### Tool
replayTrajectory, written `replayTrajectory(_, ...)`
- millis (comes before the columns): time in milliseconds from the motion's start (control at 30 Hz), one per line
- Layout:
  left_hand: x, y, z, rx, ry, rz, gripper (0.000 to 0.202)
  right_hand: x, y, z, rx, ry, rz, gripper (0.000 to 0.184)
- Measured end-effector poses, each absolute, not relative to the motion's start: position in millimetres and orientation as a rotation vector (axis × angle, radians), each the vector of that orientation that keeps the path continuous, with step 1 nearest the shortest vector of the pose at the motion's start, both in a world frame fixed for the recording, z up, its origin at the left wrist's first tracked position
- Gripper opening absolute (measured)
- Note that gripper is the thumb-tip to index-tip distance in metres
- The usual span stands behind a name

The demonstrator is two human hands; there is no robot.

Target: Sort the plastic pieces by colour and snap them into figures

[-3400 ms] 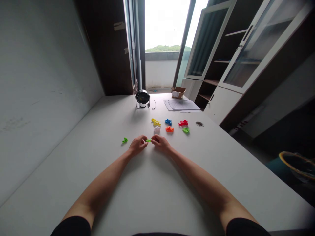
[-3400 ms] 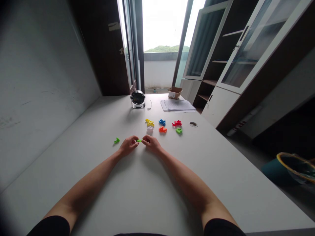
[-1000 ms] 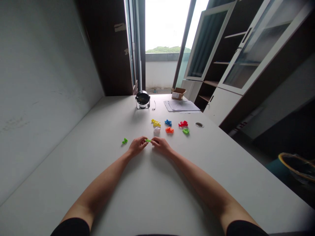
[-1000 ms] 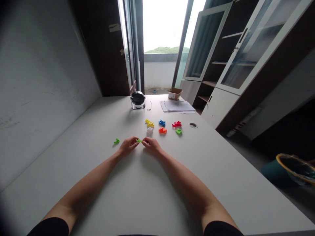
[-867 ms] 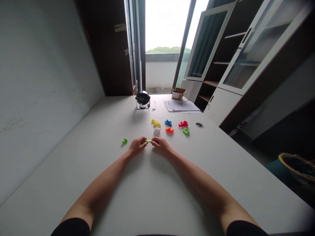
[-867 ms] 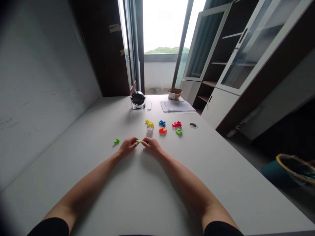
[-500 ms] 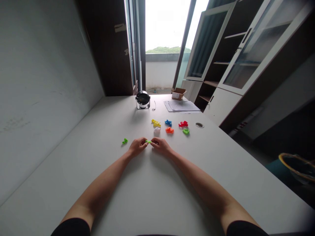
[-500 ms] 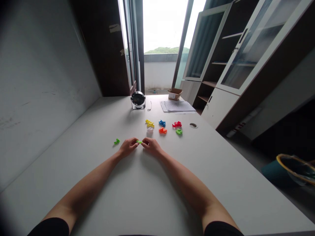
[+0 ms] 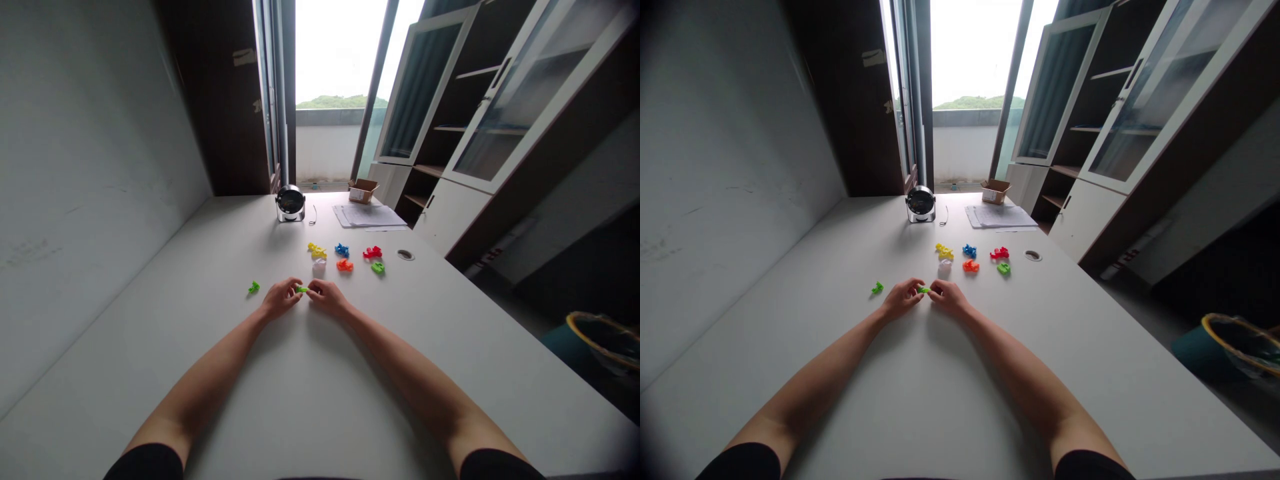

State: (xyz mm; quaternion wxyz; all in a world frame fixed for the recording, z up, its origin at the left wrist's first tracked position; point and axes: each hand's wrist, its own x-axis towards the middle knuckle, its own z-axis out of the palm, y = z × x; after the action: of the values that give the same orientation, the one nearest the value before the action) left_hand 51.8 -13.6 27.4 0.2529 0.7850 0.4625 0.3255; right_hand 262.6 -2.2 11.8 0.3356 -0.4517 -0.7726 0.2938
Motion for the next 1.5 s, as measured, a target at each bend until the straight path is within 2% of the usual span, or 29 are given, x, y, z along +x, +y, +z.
replayTrajectory(100, 52.6, -13.7, 26.9, 2.127, 1.258, 0.869, 0.03, 262.2, -2.5, 11.9, -1.189, -2.005, 0.766, 0.028)
replayTrajectory(400, 52.2, -12.8, 24.6, 2.141, 1.28, 0.898, 0.016, 263.8, 0.9, 7.4, -1.176, -2.003, 0.754, 0.026)
replayTrajectory(1100, 53.8, -12.7, 20.2, 2.19, 1.29, 0.937, 0.026, 264.4, 2.2, 4.1, -1.178, -1.971, 0.738, 0.028)
replayTrajectory(1300, 54.5, -12.9, 20.2, 2.222, 1.284, 0.947, 0.017, 265.3, 1.2, 6.4, -1.185, -1.952, 0.767, 0.031)
replayTrajectory(1500, 54.1, -12.2, 20.8, 2.205, 1.3, 0.928, 0.018, 264.8, 1.3, 6.6, -1.185, -1.963, 0.753, 0.034)
